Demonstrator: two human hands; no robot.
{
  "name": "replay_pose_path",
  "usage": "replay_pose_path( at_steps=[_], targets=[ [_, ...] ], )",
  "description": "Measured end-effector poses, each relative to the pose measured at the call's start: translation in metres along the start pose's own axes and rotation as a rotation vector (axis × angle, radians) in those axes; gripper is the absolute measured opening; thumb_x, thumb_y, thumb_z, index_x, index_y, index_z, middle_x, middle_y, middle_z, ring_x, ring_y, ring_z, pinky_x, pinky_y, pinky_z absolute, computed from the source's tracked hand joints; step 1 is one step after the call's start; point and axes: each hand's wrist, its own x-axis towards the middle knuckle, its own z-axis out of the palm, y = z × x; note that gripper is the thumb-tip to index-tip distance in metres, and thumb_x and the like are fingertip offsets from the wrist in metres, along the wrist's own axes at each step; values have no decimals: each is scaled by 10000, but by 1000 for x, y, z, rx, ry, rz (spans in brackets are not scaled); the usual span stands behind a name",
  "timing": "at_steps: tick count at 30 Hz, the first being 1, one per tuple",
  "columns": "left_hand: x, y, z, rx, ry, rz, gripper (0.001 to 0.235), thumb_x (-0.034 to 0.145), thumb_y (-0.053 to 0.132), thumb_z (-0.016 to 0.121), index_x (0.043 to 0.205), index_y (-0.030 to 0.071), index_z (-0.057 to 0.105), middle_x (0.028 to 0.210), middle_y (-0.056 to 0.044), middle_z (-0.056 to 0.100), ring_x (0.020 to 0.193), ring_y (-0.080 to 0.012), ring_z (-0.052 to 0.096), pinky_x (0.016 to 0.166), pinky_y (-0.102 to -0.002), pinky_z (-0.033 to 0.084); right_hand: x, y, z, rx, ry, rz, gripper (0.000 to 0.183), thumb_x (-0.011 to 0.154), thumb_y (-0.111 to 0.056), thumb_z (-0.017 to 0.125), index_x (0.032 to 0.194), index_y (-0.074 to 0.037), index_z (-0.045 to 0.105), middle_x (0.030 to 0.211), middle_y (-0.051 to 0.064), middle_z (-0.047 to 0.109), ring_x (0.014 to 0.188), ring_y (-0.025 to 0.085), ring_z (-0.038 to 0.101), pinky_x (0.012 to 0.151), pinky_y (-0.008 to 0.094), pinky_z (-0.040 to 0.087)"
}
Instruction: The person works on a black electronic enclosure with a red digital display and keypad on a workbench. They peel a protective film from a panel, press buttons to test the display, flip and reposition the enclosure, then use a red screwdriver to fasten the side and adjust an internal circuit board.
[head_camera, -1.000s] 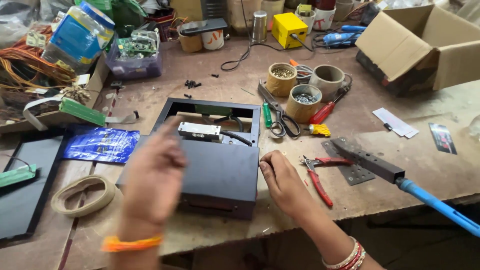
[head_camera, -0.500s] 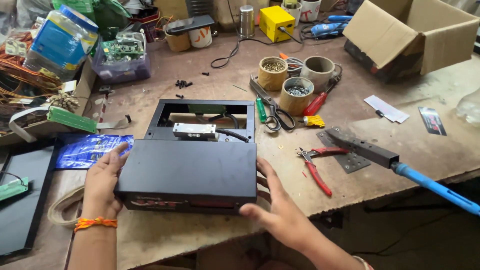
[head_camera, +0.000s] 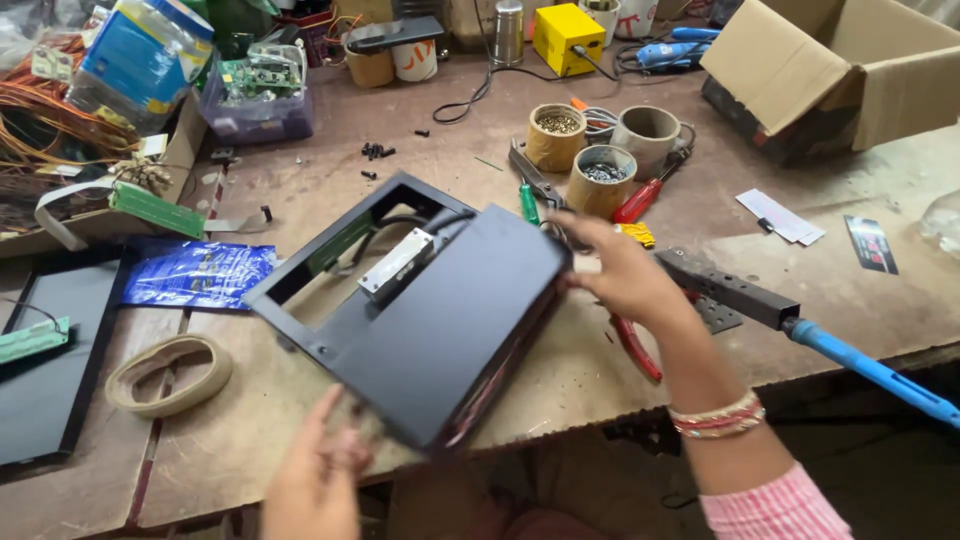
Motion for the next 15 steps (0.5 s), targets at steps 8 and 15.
replay_pose_path(
  at_steps=[8,15],
  targets=[
    [-48,96,88,-393,-289,242,547,1053,283,418,1501,-31,410,1417,-227,658,1324,-261,642,1121,-363,483,-71,-81,70,-268,430,-263,314,859,-65,799,1158,-81,705,1105,82,740,941,218,715,914,358,550],
    [-63,75,141,-726,-449,-12,589,1032,286,433,1535,-13,361,1496,-203,584,1409,-263,532,1111,-374,426,-117,-93,110,-208,487,-375,317,847,16,776,1140,-75,699,1044,95,727,944,221,756,777,294,622]
  ],
)
